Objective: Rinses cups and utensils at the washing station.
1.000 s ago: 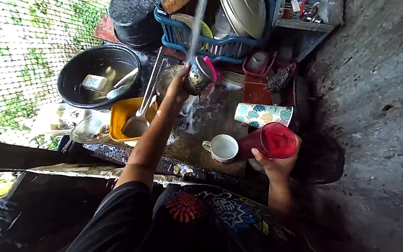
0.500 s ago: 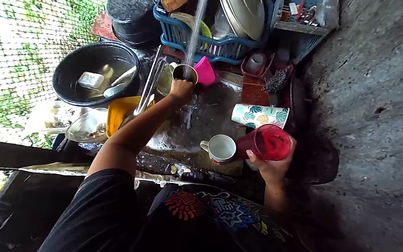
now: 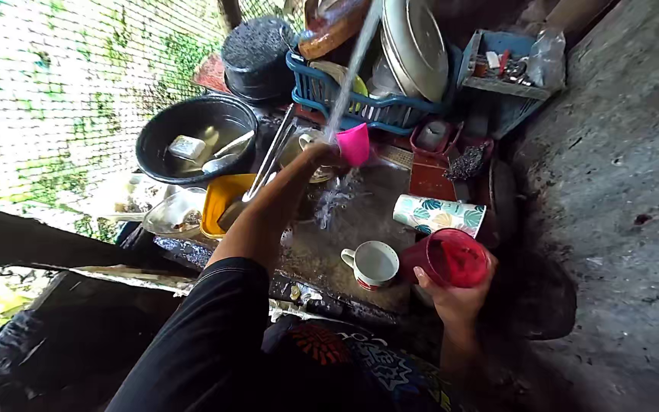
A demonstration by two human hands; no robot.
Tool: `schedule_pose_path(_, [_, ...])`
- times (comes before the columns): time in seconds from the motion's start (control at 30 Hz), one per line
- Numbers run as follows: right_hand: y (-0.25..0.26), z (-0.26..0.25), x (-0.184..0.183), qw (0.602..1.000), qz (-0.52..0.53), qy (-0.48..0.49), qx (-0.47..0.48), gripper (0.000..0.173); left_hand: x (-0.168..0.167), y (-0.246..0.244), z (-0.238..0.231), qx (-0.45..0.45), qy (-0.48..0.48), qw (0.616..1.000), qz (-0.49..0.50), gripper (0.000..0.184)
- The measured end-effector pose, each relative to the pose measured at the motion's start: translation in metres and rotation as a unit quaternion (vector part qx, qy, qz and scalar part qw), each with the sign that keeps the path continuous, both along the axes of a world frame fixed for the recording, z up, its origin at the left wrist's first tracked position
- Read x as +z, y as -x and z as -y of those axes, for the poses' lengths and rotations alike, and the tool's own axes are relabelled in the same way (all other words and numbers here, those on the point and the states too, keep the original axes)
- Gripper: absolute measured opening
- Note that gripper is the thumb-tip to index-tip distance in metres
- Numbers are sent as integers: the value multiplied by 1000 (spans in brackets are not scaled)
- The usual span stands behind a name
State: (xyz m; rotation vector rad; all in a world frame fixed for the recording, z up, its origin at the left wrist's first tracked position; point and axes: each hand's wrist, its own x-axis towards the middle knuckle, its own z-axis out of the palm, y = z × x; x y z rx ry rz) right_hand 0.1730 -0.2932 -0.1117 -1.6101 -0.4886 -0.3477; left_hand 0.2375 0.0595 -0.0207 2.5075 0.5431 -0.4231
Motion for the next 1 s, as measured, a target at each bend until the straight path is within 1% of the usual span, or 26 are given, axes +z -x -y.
schedule_pose_path(0.03, [1,1,0,1000,5,-3,1,120,0,-3,4,8,-22,1000,0,49])
schedule_pose_path(0.07, [2,1,0,1000,7,-5,3,118,-2,-4,7,24,-13,1000,3,51])
schedule_pose_path(0.13, [3,2,1,1000,0,-10,6,117,-3,-5,8,61,55,997,-1,53])
schedule_pose_path(0.17, [2,3,1,1000,-4,-13,6,117,-3,-6,8,69,72,995,5,52])
schedule_pose_path(0.2, [2,3,1,1000,-8,-14,6,117,-3,-6,6,70,63,995,12,53])
schedule_pose_path(0.3, [3,4,-1,1000,-13,-10,14,118,-13,-4,-1,53,41,998,-3,63])
schedule_pose_path(0.37, [3,3,-1,1000,-11,-8,8,120,-32,-12,-19,11,33,999,36,65])
schedule_pose_path(0.4, [3,3,0,1000,-11,-2,0,121,-45,-16,-28,-9,-5,997,76,64])
schedule_pose_path(0.43, [3,3,0,1000,-8,4,-8,123,-43,-13,-32,-29,-39,997,64,62])
schedule_pose_path(0.5, [1,3,-1,1000,-1,16,-11,123,-16,3,-23,-80,-105,989,-64,60])
schedule_pose_path(0.53, [0,4,-2,1000,1,14,-4,122,-11,7,-17,-102,-141,977,-124,58])
schedule_pose_path(0.57, [0,4,-2,1000,-2,6,7,120,-11,7,-15,-122,-169,964,-166,53])
schedule_pose_path(0.6, [0,3,-1,1000,-4,-2,13,118,-14,6,-21,-141,-182,955,-187,46])
schedule_pose_path(0.63, [0,3,-2,1000,-5,-5,14,117,-25,3,-34,-163,-190,951,-183,41])
schedule_pose_path(0.67, [1,4,-3,1000,-5,-8,11,116,-47,0,-50,-185,-198,952,-144,39])
schedule_pose_path(0.7, [2,5,-4,1000,-7,-12,9,116,-79,-1,-68,-195,-218,955,-48,37])
schedule_pose_path(0.73, [2,6,-5,1000,-6,-17,9,116,-89,-4,-75,-188,-217,958,-19,38])
schedule_pose_path(0.77, [1,6,-5,1000,-5,-20,13,116,-81,-3,-74,-167,-188,968,-3,40])
schedule_pose_path(0.83, [0,5,-6,1000,-7,-24,13,117,-42,5,-57,-106,-120,986,48,35])
schedule_pose_path(0.87, [-1,4,-5,1000,-8,-23,13,117,-22,7,-45,-81,-105,989,72,32])
schedule_pose_path(0.9, [-2,2,-5,1000,-7,-22,16,117,-8,6,-37,-77,-106,987,88,31])
schedule_pose_path(0.93, [-3,0,-4,1000,-6,-21,19,117,0,5,-32,-93,-125,985,80,33])
schedule_pose_path(0.97, [-3,0,-4,1000,-4,-15,21,117,-3,2,-31,-112,-151,980,64,38])
schedule_pose_path(1.0, [-2,1,-4,1000,-3,-10,22,117,-17,1,-31,-123,-162,977,59,46])
